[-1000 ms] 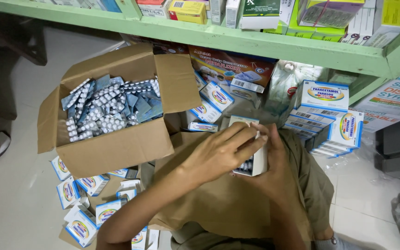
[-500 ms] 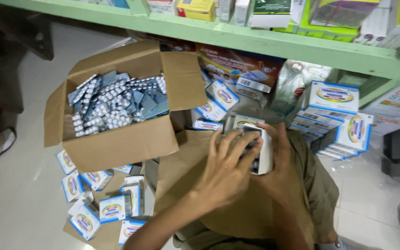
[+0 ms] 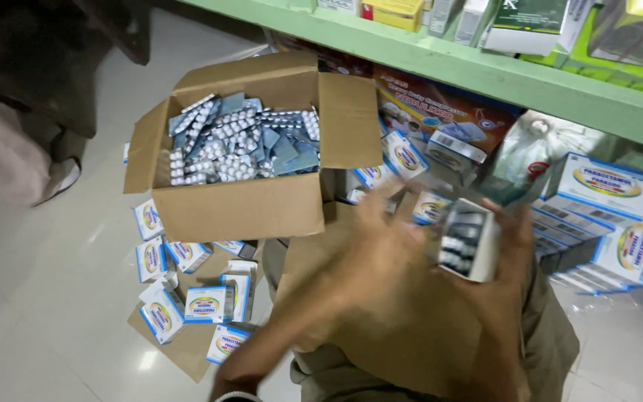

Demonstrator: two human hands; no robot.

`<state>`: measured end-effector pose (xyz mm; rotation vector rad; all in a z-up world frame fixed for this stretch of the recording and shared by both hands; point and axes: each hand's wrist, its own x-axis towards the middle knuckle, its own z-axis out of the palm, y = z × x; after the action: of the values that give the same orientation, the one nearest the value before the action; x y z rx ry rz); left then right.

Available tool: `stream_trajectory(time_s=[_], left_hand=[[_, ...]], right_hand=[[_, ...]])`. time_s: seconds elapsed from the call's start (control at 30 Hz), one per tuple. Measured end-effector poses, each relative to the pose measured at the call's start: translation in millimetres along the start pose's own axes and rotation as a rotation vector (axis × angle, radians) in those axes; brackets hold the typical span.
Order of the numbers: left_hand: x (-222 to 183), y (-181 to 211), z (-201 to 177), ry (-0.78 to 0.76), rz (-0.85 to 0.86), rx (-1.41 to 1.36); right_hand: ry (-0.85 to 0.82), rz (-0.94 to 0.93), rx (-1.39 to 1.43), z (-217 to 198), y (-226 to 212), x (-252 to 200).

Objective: The person packs paracetamol blister packs into small cardboard boxes in a pharmacy setting.

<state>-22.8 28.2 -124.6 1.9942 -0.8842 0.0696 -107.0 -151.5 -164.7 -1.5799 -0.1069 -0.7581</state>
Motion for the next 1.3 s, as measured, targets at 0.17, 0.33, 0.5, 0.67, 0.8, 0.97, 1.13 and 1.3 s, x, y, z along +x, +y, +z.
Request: stream_trajectory(time_s=[0.17,0.33,0.5,0.67,0.8,0.97,1.13,1.3], left_hand=[[58.6,-133.7,-105.1,0.308,-0.048,0.273],[46.3,-304.1,-200.2,0.037,-0.503,0.829],[16.4,-365.0,-229.4,-0.289,-0.908,0.895],[21.1,-361.4,-216.7,-0.259,-1.001,0.803],[23.6,-362.5,-210.7,-0.149,-0.964,0.837],[11.9,-342.1,-212.2,-0.029,-0.831,0.737],[10.7,-325.5,-206.4,0.197,-0.617,0.726],[12.5,-316.4,-204.7,0.621,-0.247,0.433]], right_hand=[[0.047,-0.060,-0.143,-15.6,8.7,-1.5],[0.030,-0.028,-0.104,-15.1,12.9,-2.4],[-0.029,-0.086,-0.115,-3.2,13.7,3.6],[-0.040,0.033,-0.014,7.1,3.9,0.4],[-0.057,-0.006,-0.012,9.5,1.4,0.4],[-0.046,-0.001,0.003,2.9,-3.1,-1.1],[-0.025,-0.023,0.048,-3.2,-2.4,3.6],[-0.037,-0.051,0.093,-3.7,5.4,4.1]])
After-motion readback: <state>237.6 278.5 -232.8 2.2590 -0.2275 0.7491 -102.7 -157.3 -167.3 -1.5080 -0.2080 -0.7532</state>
